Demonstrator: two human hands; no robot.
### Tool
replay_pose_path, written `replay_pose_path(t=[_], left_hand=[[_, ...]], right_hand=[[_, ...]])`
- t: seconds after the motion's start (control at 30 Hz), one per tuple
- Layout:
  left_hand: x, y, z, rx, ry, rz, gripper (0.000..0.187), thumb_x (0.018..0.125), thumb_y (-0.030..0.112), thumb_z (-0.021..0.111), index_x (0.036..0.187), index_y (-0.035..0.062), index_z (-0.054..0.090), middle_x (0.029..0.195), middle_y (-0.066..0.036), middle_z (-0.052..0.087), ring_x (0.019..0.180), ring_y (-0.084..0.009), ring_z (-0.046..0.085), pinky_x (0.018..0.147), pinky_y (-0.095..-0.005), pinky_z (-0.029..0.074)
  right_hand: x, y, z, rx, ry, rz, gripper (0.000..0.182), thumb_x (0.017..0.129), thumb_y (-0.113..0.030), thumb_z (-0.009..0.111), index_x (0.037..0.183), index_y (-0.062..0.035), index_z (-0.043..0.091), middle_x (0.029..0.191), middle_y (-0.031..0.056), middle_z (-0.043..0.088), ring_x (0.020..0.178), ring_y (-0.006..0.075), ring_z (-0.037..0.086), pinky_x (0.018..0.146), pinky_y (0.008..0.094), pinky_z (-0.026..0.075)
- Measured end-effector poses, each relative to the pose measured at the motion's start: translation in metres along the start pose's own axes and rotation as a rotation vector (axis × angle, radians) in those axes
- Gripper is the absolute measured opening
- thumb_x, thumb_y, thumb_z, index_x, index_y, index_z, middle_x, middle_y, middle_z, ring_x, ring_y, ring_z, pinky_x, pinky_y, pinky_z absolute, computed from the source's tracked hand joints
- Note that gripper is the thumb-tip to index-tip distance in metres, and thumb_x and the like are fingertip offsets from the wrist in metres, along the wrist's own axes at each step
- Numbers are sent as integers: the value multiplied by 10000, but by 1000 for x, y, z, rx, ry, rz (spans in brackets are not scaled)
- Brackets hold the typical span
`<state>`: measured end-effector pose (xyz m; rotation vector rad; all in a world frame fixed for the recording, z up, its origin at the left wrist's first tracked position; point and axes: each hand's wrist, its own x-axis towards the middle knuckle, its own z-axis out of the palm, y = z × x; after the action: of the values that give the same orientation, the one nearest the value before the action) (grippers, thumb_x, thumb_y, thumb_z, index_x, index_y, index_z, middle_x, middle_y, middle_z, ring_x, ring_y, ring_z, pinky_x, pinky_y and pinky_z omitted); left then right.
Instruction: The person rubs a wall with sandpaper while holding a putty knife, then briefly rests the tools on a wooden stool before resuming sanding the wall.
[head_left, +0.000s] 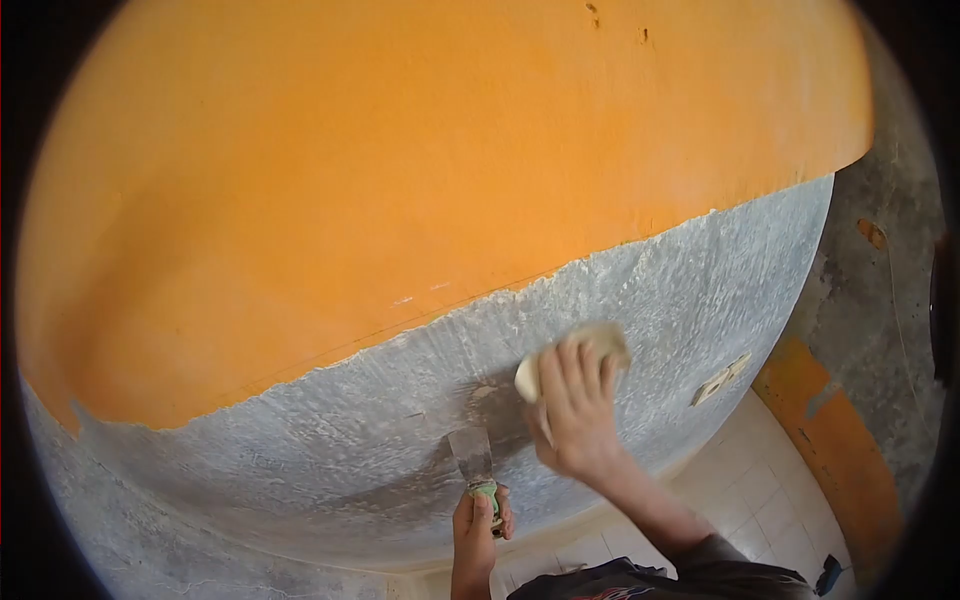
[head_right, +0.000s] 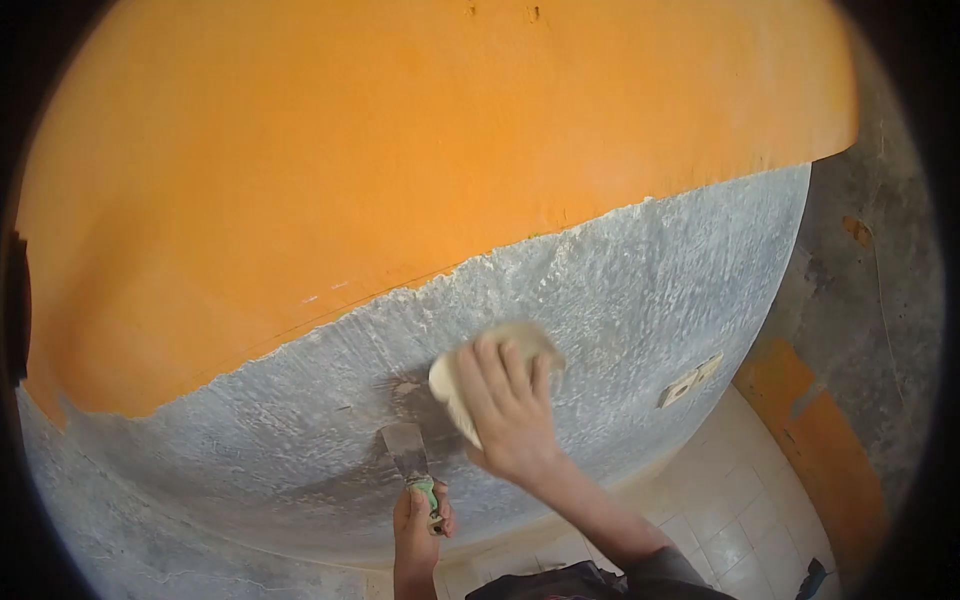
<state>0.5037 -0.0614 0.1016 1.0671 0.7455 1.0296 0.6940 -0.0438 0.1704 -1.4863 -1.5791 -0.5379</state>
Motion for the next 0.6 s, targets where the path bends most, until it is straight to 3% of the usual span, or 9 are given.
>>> replay_pose_path(t=[0.03,0.1,0.33,0.43,0.6], left_hand=[[-1,0,-1,6,-6,2,398,980,383,421,1022,-4,505,692,-34,494,526,-104,461,477,-242,374],[0,-3,-5,-19,-18,-1,397,979,382,424,1020,-5,505,693,-35,495,527,-106,464,478,-243,374],[1,-2,-3,-21,-24,3,405,975,388,430,1020,-8,499,696,-43,495,539,-115,469,488,-248,378],[2,-5,-4,-80,-71,5,413,973,394,430,1023,-11,494,702,-50,494,548,-123,473,492,-255,381],[4,-3,1,-82,-33,5,415,946,405,483,1009,-5,501,675,-58,496,523,-147,473,460,-273,368]], right_hand=[[21,2,-15,0,-6,7,721,691,-165,663,1341,19,411,1405,258,353,1292,422,334,1014,621,203],[55,8,-37,-82,179,-21,657,809,-114,593,1355,114,308,1419,332,274,1337,499,214,1049,626,152],[27,9,-38,-164,30,-26,625,832,-118,562,1363,104,319,1419,311,301,1344,456,253,1074,566,172],[60,-3,-70,-131,68,-3,590,838,-119,539,1352,97,347,1412,301,323,1333,455,278,1072,559,187],[41,4,-55,-151,73,12,614,807,-66,523,1370,82,331,1418,296,317,1346,440,262,1072,554,190]])
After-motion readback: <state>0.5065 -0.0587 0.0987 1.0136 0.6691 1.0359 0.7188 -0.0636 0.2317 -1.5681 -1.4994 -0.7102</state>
